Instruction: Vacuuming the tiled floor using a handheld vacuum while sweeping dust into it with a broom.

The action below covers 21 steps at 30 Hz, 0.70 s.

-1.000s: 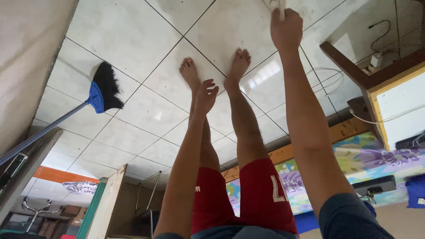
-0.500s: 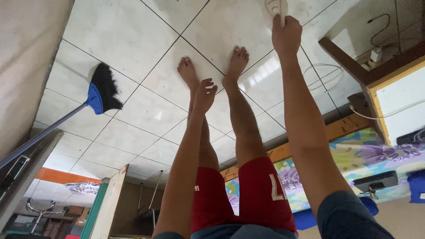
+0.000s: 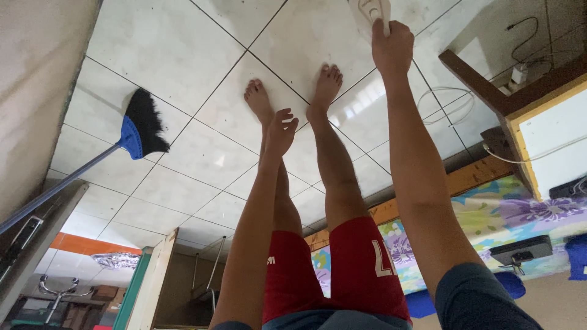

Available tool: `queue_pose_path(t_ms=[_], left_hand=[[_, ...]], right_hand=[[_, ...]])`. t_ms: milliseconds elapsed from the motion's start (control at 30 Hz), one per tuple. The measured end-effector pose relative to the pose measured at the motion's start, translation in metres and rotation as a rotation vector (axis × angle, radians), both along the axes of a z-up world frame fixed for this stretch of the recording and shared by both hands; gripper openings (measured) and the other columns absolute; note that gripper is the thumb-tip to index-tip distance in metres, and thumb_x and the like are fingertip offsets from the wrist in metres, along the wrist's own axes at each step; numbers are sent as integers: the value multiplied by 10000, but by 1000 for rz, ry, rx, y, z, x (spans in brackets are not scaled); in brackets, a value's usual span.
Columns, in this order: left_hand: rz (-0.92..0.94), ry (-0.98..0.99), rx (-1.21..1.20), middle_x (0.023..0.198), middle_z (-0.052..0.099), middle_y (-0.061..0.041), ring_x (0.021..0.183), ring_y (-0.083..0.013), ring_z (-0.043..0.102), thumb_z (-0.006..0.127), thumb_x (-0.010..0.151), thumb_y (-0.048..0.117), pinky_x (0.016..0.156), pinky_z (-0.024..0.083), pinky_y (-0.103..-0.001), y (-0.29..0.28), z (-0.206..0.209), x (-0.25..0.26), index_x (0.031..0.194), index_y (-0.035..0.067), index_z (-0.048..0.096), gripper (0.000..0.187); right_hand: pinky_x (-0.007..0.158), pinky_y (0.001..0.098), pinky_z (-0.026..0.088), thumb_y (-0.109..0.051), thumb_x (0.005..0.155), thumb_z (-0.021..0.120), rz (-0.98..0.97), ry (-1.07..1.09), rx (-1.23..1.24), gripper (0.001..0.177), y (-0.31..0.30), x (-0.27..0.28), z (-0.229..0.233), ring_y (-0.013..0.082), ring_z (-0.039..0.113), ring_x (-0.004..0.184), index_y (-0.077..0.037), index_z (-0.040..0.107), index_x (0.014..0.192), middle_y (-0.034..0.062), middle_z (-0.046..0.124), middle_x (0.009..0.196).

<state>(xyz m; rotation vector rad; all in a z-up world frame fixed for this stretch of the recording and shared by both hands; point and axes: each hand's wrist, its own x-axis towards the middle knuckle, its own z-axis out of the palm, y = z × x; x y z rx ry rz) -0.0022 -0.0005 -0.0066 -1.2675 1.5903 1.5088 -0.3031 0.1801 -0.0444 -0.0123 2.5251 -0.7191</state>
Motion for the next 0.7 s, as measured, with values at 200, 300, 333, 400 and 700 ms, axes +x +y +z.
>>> queue_pose_path(t_ms=[200, 300, 333, 400, 700], left_hand=[[30, 21, 17, 1313, 681, -138, 1142, -243, 709, 663, 976, 234, 815, 611, -359, 3, 0, 0, 1381, 24, 535, 473], [-6, 1, 35, 1333, 661, -128, 1170, -237, 686, 646, 988, 242, 815, 608, -359, 2, 2, -4, 1392, 33, 515, 474], [-7, 0, 34, 1333, 661, -128, 1170, -237, 686, 646, 988, 242, 815, 608, -359, 4, -3, -2, 1392, 33, 515, 474], [-54, -7, 11, 1326, 665, -125, 1161, -237, 695, 646, 998, 254, 852, 593, -348, 8, -13, 4, 1397, 43, 520, 468], [9, -11, 44, 1349, 649, -135, 1157, -249, 689, 662, 968, 253, 777, 605, -354, 5, 1, -8, 1399, 42, 516, 501]], right_hand=[[526, 392, 429, -349, 1072, 612, -240, 30, -158, 521, 32, -4, -26, 162, 512, 507, -35, 589, 658, 66, 586, 578], [515, 381, 456, -371, 1057, 624, -342, -62, -128, 552, 38, -14, -24, 163, 502, 472, -29, 532, 634, 70, 570, 557], [515, 381, 456, -371, 1057, 624, -342, -64, -128, 552, 47, -16, -35, 163, 502, 472, -29, 532, 634, 70, 570, 557], [485, 371, 461, -381, 1052, 603, -327, -58, -134, 488, 66, -17, -57, 137, 542, 469, -85, 573, 666, 42, 576, 567], [475, 397, 426, -363, 1079, 646, -297, -23, -128, 576, 57, -30, -32, 137, 496, 448, -46, 502, 620, 47, 529, 522]])
